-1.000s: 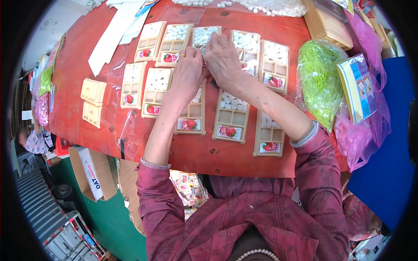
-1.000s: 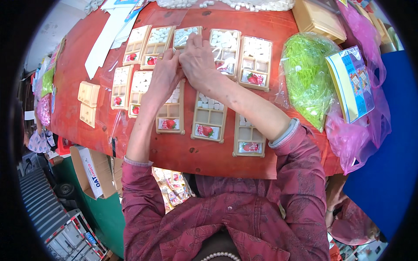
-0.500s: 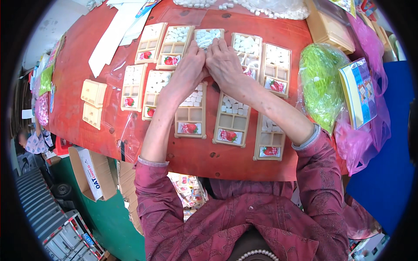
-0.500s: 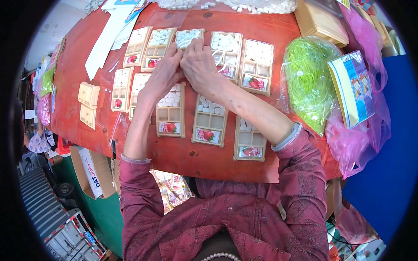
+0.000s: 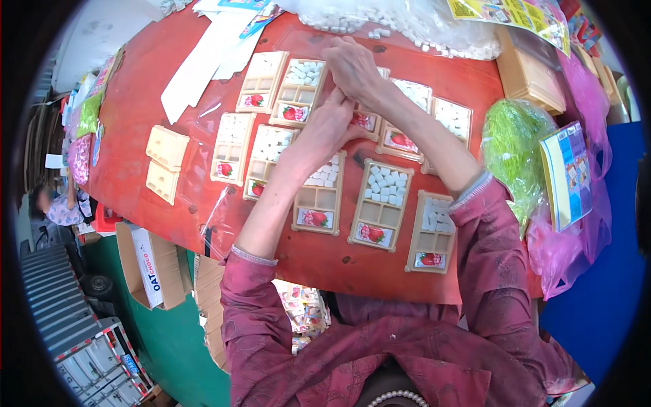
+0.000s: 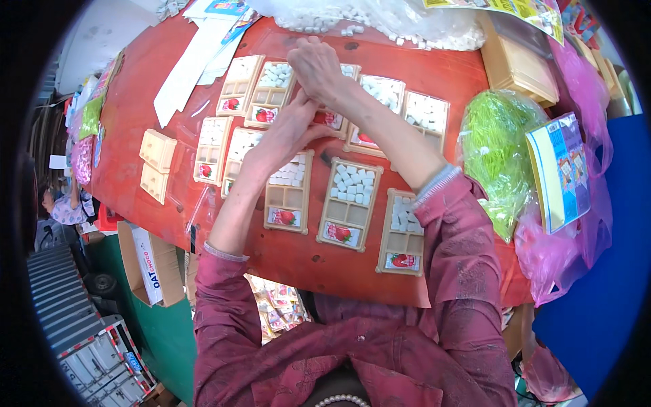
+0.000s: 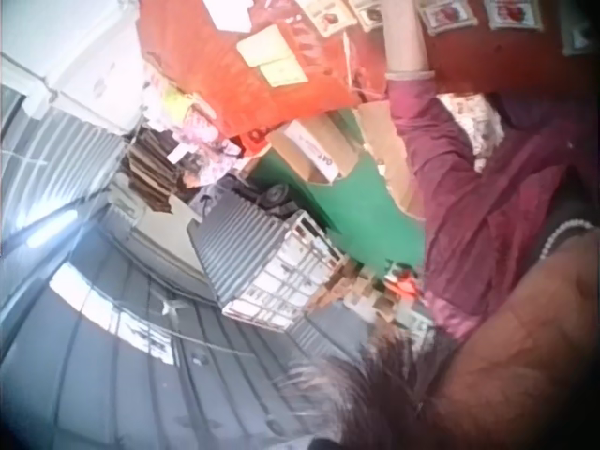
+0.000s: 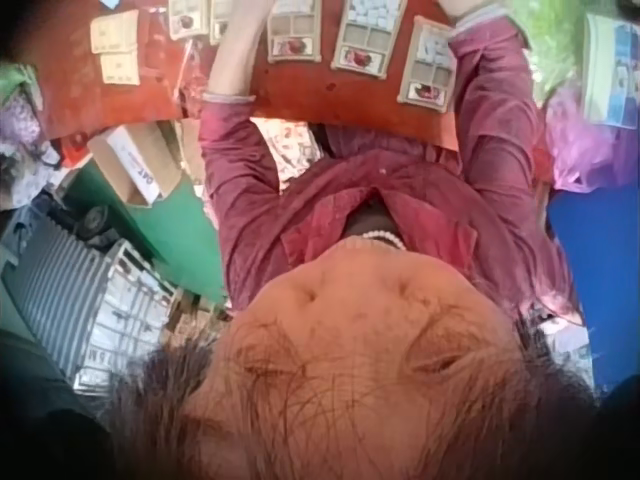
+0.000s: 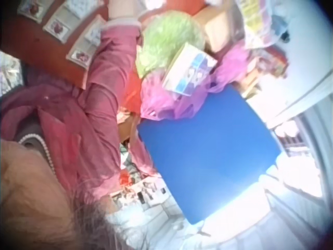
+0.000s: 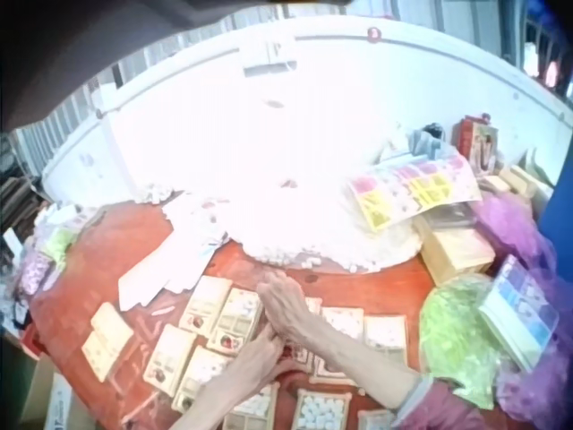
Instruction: The recorder is peeling adhesive labels from a sticker sheet and applying them to the bottom of small plastic trays filled with white items.
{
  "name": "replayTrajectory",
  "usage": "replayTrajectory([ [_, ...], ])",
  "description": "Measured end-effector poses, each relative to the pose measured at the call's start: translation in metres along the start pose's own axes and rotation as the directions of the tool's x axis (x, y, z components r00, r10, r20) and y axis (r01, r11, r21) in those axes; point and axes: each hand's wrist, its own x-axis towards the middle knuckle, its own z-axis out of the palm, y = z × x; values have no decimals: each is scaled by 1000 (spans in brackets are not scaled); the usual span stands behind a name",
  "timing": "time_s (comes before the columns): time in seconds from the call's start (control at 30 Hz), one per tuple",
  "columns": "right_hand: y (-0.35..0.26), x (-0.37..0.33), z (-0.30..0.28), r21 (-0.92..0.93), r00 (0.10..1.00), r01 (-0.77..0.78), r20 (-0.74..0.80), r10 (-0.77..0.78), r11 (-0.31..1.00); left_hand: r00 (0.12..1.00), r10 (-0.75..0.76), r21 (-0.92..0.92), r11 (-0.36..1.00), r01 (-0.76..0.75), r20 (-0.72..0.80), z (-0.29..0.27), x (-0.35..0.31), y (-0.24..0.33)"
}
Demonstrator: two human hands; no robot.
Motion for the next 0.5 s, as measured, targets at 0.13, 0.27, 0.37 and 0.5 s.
replayTrajectory([
  [0.13,4,13,14,-84,999,14,40,-11,996,999,-41,-54,998,40,-4,-1,-1,0],
  [0.27,10,14,11,-142,988,17,157,6,990,998,-11,-122,993,4,-54,-4,-1,3],
  [0.37,7,9,1,-208,997,36,72,-21,978,992,-49,-60,997,42,-120,-17,-12,7],
  [0.5,4,-2,-35,-54,994,-29,-111,23,998,930,-169,19,982,186,-325,-35,-30,-17],
])
